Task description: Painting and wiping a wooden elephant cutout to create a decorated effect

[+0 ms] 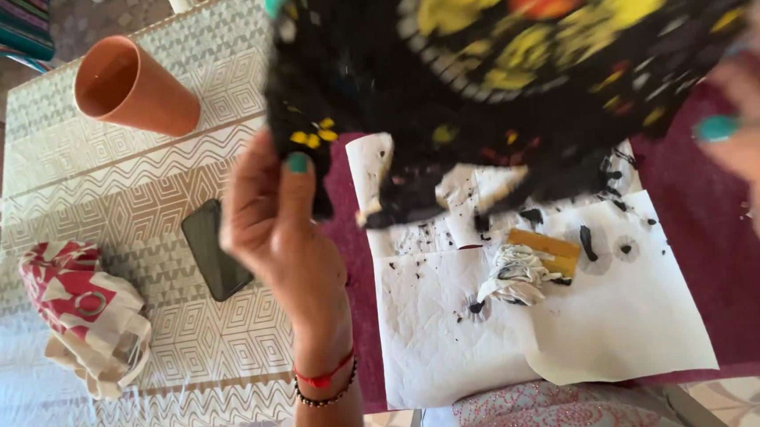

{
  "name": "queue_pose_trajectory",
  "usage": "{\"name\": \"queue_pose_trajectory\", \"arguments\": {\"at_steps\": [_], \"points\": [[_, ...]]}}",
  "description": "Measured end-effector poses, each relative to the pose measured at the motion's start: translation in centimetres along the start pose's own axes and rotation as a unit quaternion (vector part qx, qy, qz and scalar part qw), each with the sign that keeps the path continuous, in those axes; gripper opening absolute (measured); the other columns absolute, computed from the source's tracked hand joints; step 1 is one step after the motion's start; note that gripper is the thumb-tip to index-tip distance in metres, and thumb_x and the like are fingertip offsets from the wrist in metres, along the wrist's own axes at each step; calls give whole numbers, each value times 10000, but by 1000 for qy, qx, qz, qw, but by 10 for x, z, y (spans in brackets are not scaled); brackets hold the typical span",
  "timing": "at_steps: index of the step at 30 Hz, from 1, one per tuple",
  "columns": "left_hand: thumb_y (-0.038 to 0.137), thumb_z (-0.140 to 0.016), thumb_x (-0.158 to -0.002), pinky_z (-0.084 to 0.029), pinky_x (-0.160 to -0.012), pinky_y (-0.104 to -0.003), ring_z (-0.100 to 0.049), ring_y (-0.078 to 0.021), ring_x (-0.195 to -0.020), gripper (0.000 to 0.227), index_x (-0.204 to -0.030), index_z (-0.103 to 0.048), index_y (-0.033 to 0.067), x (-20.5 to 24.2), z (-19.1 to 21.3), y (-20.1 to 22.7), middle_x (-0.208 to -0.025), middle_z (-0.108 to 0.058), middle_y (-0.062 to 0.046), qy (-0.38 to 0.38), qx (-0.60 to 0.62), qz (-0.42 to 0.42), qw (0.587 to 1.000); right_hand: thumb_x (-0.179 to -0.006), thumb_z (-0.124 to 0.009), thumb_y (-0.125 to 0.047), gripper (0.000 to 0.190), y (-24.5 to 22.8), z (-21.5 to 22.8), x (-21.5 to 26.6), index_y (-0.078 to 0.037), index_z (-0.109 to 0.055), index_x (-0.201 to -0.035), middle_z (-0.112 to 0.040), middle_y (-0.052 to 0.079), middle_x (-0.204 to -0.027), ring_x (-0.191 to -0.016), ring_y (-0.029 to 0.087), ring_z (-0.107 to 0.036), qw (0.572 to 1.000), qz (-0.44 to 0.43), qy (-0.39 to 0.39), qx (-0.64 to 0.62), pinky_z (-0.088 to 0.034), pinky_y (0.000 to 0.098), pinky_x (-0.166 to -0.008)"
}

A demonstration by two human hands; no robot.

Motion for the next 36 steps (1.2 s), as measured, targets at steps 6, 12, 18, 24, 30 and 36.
{"name": "queue_pose_trajectory", "arguments": {"at_steps": [6, 12, 18, 24, 30, 36], "points": [[-66, -693, -904, -600, -879, -299, -724, -207, -951, 283, -1182, -681, -15, 20, 30, -104, -1060, -755, -151, 13, 118, 264, 957, -848, -607, 71, 797, -33, -38, -25, 192, -253, -1552, -323, 410, -1538, -1394, 475, -326, 989, -112, -21, 90, -344, 534, -1094], [-79, -666, -918, -572, -932, -285, -649, -197, -993, 299, -1205, -666, 7, 36, 37, -125, -1067, -680, -100, 10, 62, 397, 916, -820, -665, -110, 814, 13, -50, -48, 90, -369, -1551, -295, 342, -1599, -1476, 453, -283, 964, -139, -91, 205, -212, 537, -1175], [-85, -644, -922, -568, -799, -285, -646, -175, -953, 335, -1228, -652, 51, 57, 56, -177, -1083, -638, -72, 14, 40, 413, 910, -836, -640, -213, 762, 59, -68, -54, -2, -442, -1541, -316, 291, -1588, -1430, 495, -276, 942, -180, -151, 239, -229, 608, -1108], [-148, -559, -896, -629, -808, -280, -676, -190, -942, 491, -1366, -587, -9, 48, 48, -133, -1201, -683, -122, -102, -66, 411, 904, -832, -719, -193, 776, 108, -70, -40, 66, -435, -1507, -304, 270, -1435, -1381, 440, -326, 951, -140, -155, 230, -277, 546, -1136], [-68, -615, -812, -591, -801, -276, -677, -145, -939, 582, -1392, -614, -16, 59, 53, -140, -1140, -724, -78, -116, -60, 387, 913, -789, -696, -187, 795, 123, -78, -29, 84, -437, -1490, -309, 306, -1399, -1352, 454, -352, 955, -126, -151, 220, -310, 537, -1126], [9, -636, -807, -491, -761, -193, -543, -30, -828, 506, -1306, -720, -4, 49, 76, -164, -971, -696, 37, -180, -135, 381, 897, -794, -677, -132, 742, 132, -85, -23, 97, -454, -1464, -317, 280, -1354, -1323, 421, -365, 962, -113, -146, 203, -330, 519, -1141]]}}
Point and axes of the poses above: each hand's wrist, its own x-axis away from the middle knuckle, its own z-axis out of the back of the hand, y = z × x, the point moved 2 cm from there along -x, towards the middle knuckle
